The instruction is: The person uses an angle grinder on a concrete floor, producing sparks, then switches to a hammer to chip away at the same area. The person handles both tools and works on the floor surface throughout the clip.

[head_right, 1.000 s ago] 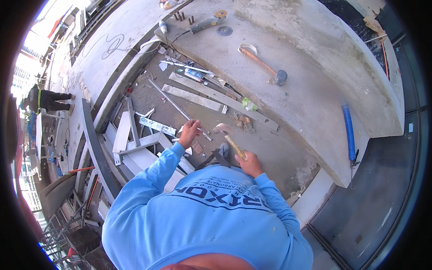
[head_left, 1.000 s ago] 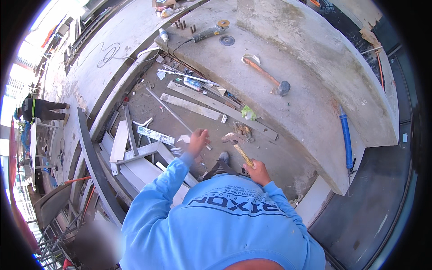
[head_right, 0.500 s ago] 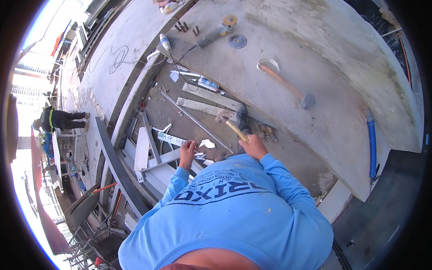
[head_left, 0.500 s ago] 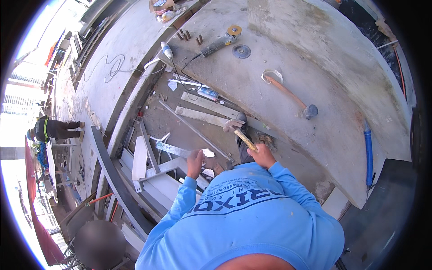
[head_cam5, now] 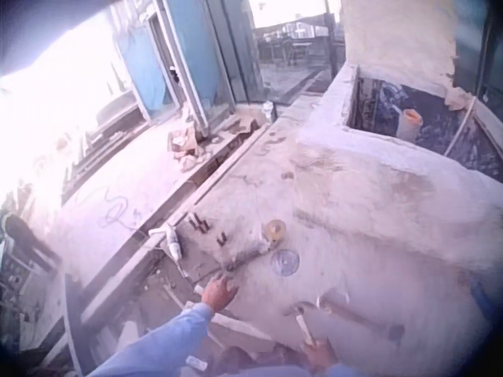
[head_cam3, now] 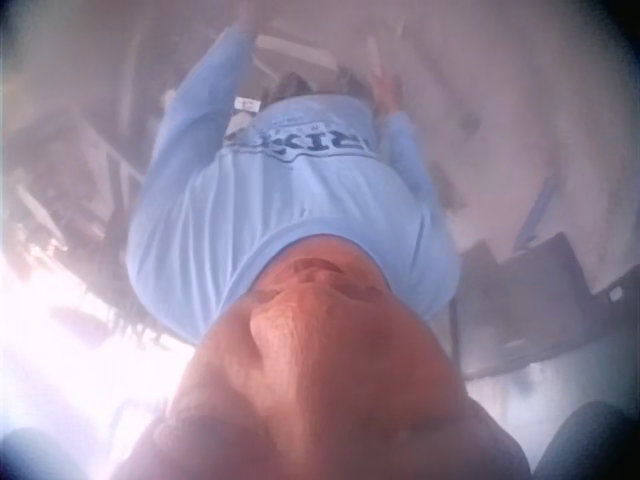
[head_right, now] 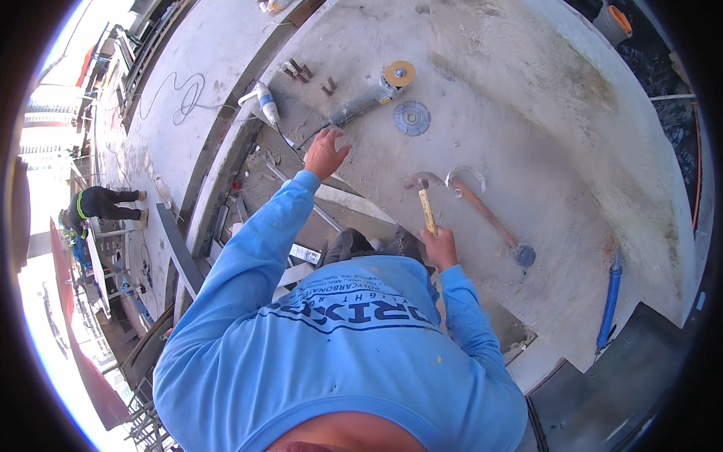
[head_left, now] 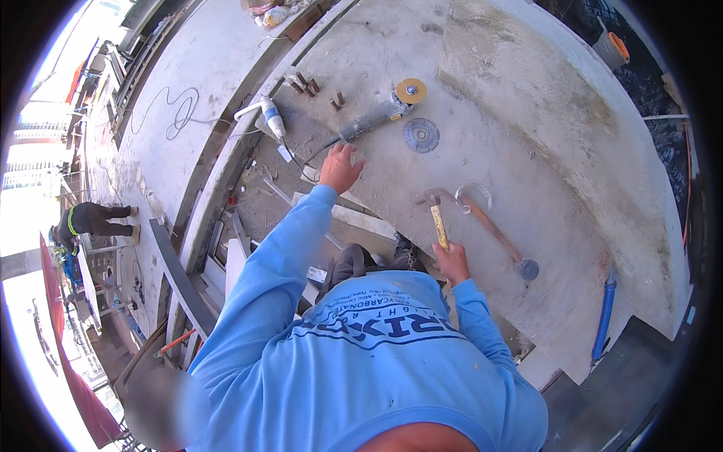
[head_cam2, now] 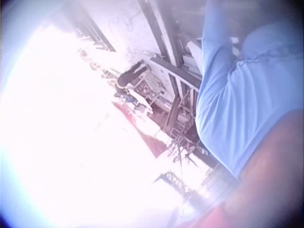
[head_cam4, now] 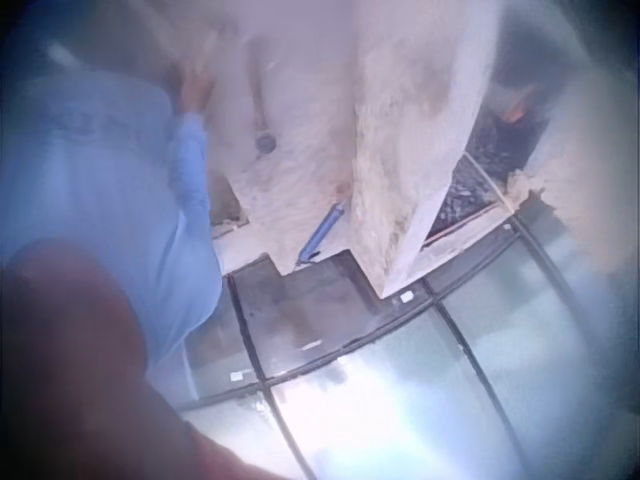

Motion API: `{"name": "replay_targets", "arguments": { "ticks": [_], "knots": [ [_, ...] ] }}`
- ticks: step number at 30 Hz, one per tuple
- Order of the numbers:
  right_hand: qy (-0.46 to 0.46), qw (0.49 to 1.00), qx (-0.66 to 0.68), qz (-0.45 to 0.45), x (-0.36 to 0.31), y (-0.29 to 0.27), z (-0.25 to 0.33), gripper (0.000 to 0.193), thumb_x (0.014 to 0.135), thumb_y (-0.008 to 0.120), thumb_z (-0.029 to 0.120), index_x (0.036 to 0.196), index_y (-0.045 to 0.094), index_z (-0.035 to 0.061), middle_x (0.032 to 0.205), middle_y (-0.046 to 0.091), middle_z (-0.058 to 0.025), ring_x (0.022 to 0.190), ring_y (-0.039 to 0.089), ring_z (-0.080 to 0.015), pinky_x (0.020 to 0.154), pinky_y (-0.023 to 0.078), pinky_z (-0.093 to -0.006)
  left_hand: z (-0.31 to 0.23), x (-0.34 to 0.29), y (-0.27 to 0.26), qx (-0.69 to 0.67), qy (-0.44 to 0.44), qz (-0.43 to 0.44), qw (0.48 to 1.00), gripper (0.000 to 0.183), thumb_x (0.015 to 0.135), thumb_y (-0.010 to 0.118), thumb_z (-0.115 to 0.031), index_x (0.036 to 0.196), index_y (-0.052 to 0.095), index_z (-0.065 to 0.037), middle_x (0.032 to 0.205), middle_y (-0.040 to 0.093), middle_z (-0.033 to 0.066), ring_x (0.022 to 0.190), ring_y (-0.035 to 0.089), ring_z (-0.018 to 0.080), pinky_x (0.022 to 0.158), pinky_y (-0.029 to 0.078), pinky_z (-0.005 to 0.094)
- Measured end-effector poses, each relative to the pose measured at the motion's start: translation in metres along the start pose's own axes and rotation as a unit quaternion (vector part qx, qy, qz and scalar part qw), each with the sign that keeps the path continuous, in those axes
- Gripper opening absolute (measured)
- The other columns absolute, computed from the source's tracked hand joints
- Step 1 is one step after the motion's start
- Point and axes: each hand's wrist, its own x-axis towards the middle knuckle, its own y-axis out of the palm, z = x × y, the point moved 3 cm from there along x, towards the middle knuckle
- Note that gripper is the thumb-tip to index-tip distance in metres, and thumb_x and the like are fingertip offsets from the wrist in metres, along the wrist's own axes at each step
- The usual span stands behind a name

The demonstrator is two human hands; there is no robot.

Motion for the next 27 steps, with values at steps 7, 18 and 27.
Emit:
{"name": "replay_targets", "arguments": {
  "ticks": [7,18,27],
  "knots": [
    [0.074,0.993,0.028,-0.082,-0.018,0.007,-0.008,0.026,0.083,0.061,0.021,0.068,0.052,0.0019,0.053,0.044,-0.0004,0.045,0.041,-0.0084,0.041,0.032,-0.0292,0.02,0.103,0.035,0.077,0.008,0.051,0.996,0.057,0.074,0.069,-0.032,0.12,0.05,-0.004,0.119,0.048,0.0148,0.115,0.044,0.032,0.094,0.038,0.0462],
    [0.174,0.934,0.081,-0.302,-0.08,0.125,0.019,0.035,0.082,0.061,0.026,0.067,0.055,-0.0047,0.053,0.048,-0.0065,0.053,0.043,-0.0115,0.049,0.036,-0.0344,0.035,0.129,0.058,-0.037,0.111,0.231,0.966,0.055,0.073,0.069,-0.038,0.105,0.051,0.003,0.106,0.053,0.0202,0.097,0.055,0.0364,0.083,0.046,0.0433],
    [0.153,0.913,0.154,-0.346,-0.106,0.143,0.076,0.031,0.085,0.059,0.024,0.064,0.053,0.0016,0.052,0.046,-0.0002,0.048,0.039,-0.0073,0.044,0.031,-0.0275,-0.148,0.056,0.101,-0.133,0.211,0.301,0.92,0.055,0.074,0.067,-0.037,0.107,0.051,0.004,0.108,0.051,0.0203,0.102,0.053,0.0344,0.085,0.046,0.0425]
  ]
}}
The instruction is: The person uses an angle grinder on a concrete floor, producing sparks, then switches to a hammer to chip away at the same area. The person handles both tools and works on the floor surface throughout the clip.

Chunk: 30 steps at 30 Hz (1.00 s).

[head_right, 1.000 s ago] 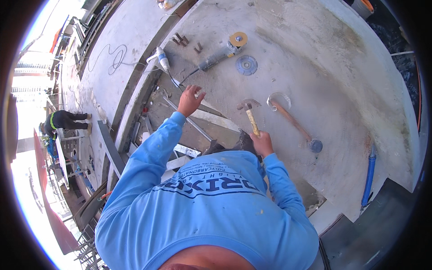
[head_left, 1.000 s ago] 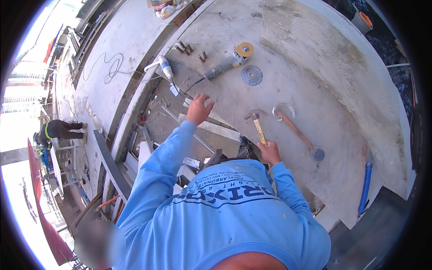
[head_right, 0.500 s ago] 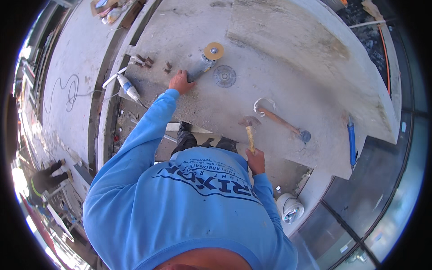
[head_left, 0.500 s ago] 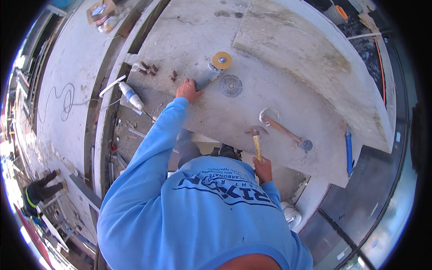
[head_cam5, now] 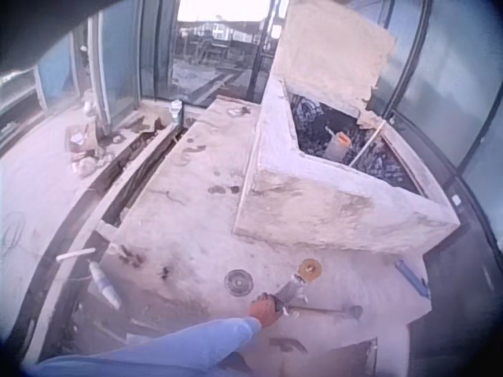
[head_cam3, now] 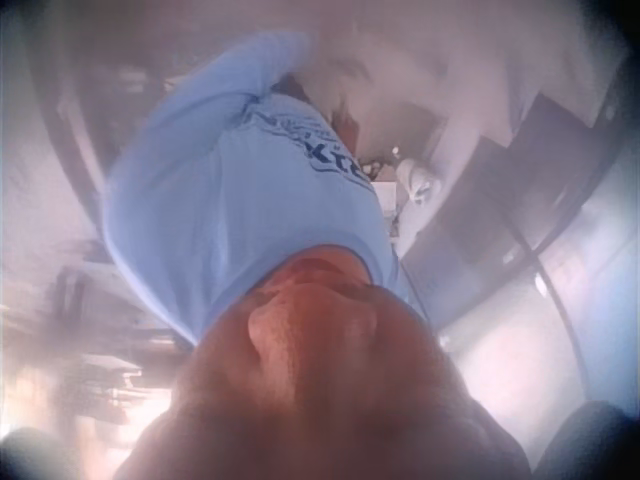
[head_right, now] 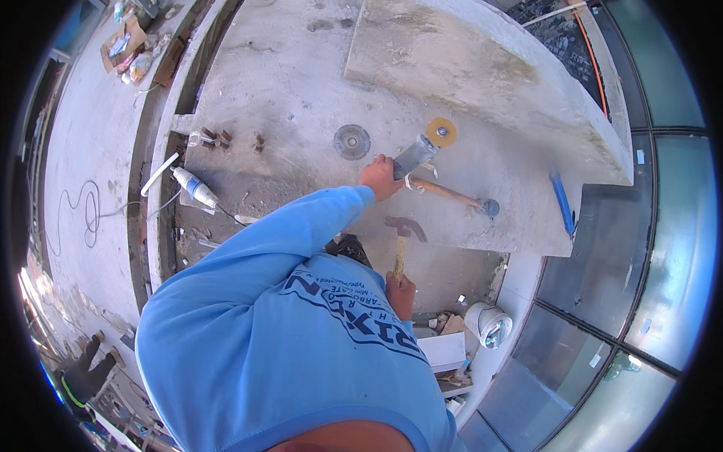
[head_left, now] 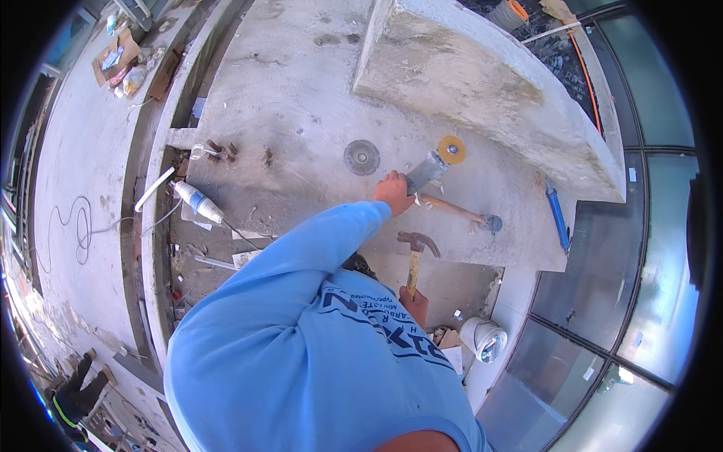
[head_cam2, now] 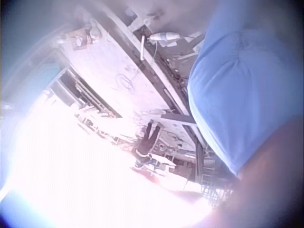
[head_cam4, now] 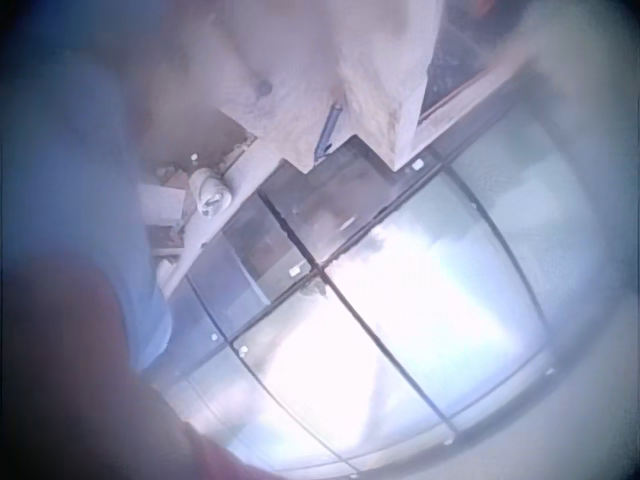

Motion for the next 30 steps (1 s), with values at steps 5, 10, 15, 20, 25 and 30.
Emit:
{"name": "replay_targets", "arguments": {
  "ticks": [5,10,15,20,25,30],
  "knots": [
    [-0.045,0.999,-0.005,0.0,-0.003,-0.041,0.024,0.029,0.087,0.058,0.022,0.067,0.052,0.002,0.052,0.044,0.0011,0.047,0.038,-0.0059,0.043,0.03,-0.0263,-0.036,0.045,0.058,0.039,-0.051,-0.015,0.998,0.052,0.075,0.068,-0.035,0.108,0.052,0.002,0.11,0.05,0.0162,0.106,0.051,0.0296,0.087,0.044,0.0401],
    [0.014,0.979,0.172,0.107,0.021,-0.067,0.029,0.021,0.09,0.054,0.019,0.076,0.05,0.0042,0.054,0.041,0.0028,0.043,0.038,-0.0053,0.041,0.031,-0.0224,-0.044,0.052,0.065,0.078,-0.053,-0.042,0.995,0.052,0.075,0.068,-0.032,0.11,0.051,0.001,0.11,0.049,0.0155,0.107,0.049,0.0289,0.088,0.041,0.041],
    [0.075,0.939,0.276,0.19,0.082,-0.067,0.077,0.019,0.092,0.052,0.023,0.089,0.049,0.0045,0.06,0.037,0.0044,0.044,0.036,-0.0055,0.039,0.03,-0.0213,-0.029,0.027,0.053,0.098,-0.041,0.01,0.994,0.055,0.074,0.069,-0.032,0.115,0.049,-0.002,0.112,0.048,0.015,0.108,0.047,0.0295,0.09,0.039,0.0424],
    [-0.004,0.919,0.321,0.23,0.134,-0.047,0.156,0.021,0.092,0.053,0.024,0.088,0.049,0.0039,0.063,0.037,0.0041,0.047,0.035,-0.0049,0.042,0.031,-0.0215,0.019,-0.072,0.005,0.07,0.037,-0.011,0.997,0.059,0.076,0.067,-0.031,0.125,0.045,-0.005,0.12,0.045,0.0159,0.11,0.047,0.0329,0.092,0.039,0.0425],
    [-0.181,0.86,0.467,0.103,0.135,-0.016,0.236,0.021,0.094,0.05,0.026,0.091,0.048,0.0054,0.065,0.033,0.0052,0.051,0.032,-0.0046,0.045,0.031,-0.0216,0.118,-0.214,-0.043,0.037,-0.066,-0.122,0.99,0.048,0.077,0.068,-0.022,0.118,0.051,-0.004,0.117,0.047,0.0175,0.107,0.05,0.0342,0.09,0.043,0.0395],
    [-0.179,0.817,0.546,-0.051,0.129,0.073,0.265,0.02,0.091,0.045,0.02,0.074,0.037,0.012,0.063,0.031,0.003,0.05,0.032,-0.0092,0.045,0.03,-0.0257,0.176,-0.36,-0.061,0.064,-0.25,-0.176,0.95,0.043,0.074,0.07,-0.021,0.111,0.055,-0.003,0.11,0.049,0.0161,0.093,0.057,0.0323,0.08,0.049,0.0385]
  ]
}}
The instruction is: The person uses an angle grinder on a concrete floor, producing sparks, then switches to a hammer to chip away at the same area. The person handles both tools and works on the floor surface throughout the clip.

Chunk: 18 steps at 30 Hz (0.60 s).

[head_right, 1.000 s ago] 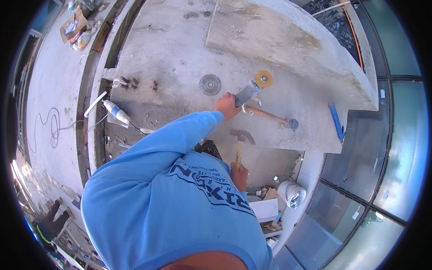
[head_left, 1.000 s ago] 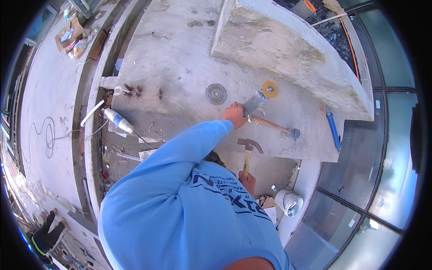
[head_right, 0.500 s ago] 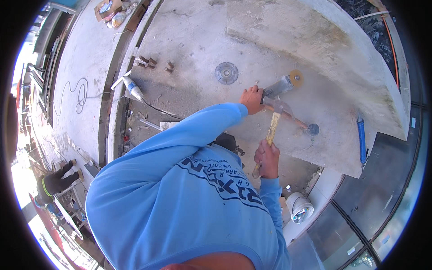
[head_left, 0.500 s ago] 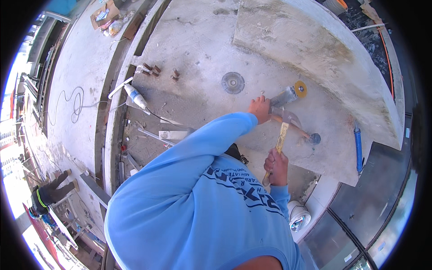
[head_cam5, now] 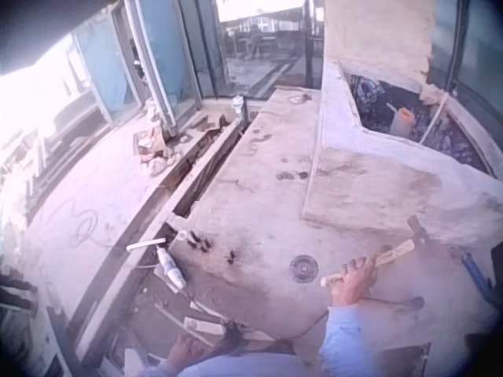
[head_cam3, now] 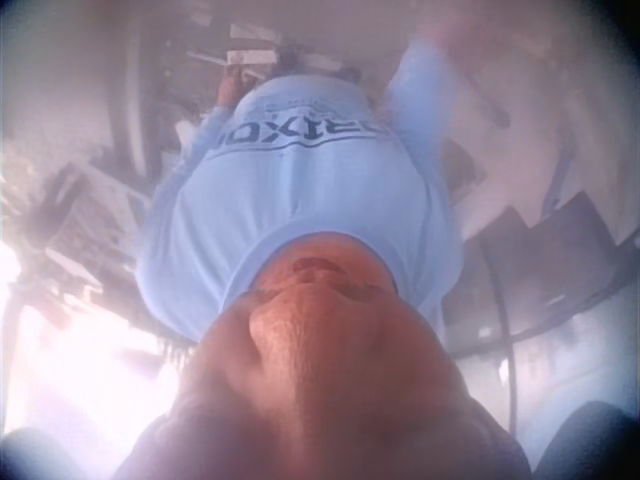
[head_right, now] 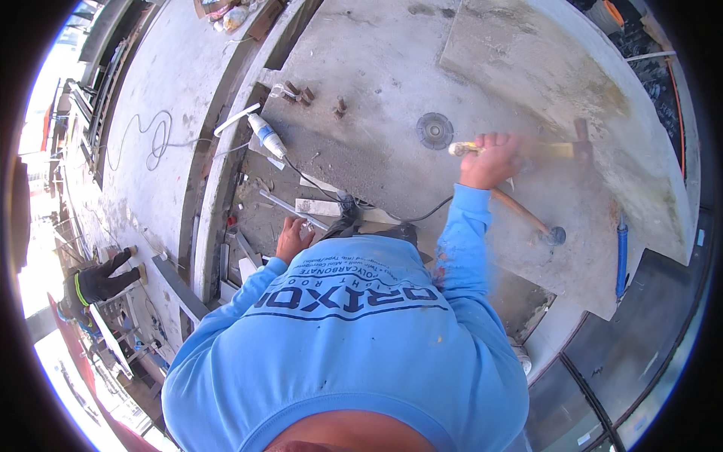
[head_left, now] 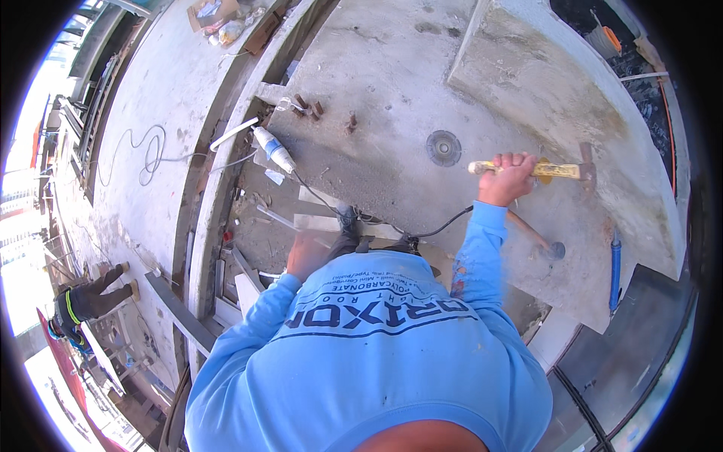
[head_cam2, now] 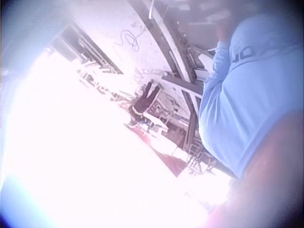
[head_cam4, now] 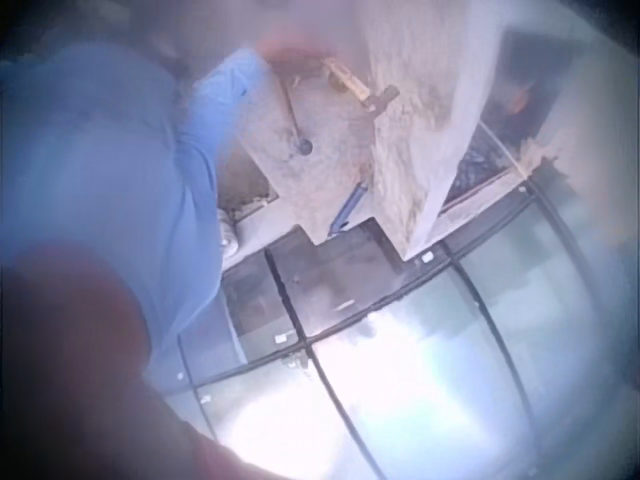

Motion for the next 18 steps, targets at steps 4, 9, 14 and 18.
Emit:
{"name": "replay_targets", "arguments": {
  "ticks": [4,9,14,18],
  "knots": [
    [0.253,0.966,-0.045,-0.001,-0.084,0.007,-0.161,0.024,0.09,0.051,0.02,0.075,0.037,0.0075,0.06,0.035,0.0016,0.044,0.033,-0.0093,0.04,0.031,-0.0252,0.088,-0.031,0.019,-0.048,-0.082,0.006,0.995,0.039,0.074,0.071,-0.025,0.105,0.059,-0.003,0.105,0.052,0.0166,0.083,0.062,0.0265,0.073,0.051,0.0368],
    [0.414,0.864,-0.194,0.212,-0.069,-0.048,-0.186,0.017,0.088,0.055,0.019,0.079,0.046,0.0072,0.06,0.035,0.0052,0.044,0.032,-0.0051,0.039,0.028,-0.0224,0.128,-0.017,0.028,-0.084,-0.163,0.006,0.983,0.038,0.076,0.069,-0.031,0.099,0.063,-0.002,0.098,0.054,0.0196,0.08,0.063,0.0265,0.074,0.05,0.0366],
    [0.227,0.94,-0.153,0.204,-0.054,-0.032,-0.054,0.017,0.09,0.054,0.021,0.086,0.049,0.0052,0.061,0.035,0.0045,0.045,0.032,-0.004,0.039,0.028,-0.0207,0.142,-0.006,0.021,-0.047,-0.075,0.069,0.994,0.039,0.076,0.067,-0.034,0.099,0.065,-0.002,0.099,0.06,0.0211,0.08,0.062,0.0348,0.077,0.05,0.0385],
    [-0.022,0.993,-0.051,0.109,-0.044,-0.018,0.029,0.022,0.092,0.05,0.024,0.077,0.043,0.0093,0.061,0.03,0.0048,0.048,0.03,-0.0047,0.041,0.028,-0.0205,0.17,-0.005,0.03,-0.051,-0.217,0.098,0.97,0.039,0.077,0.065,-0.034,0.098,0.065,-0.002,0.096,0.065,0.0196,0.088,0.064,0.0323,0.08,0.05,0.038]
  ]
}}
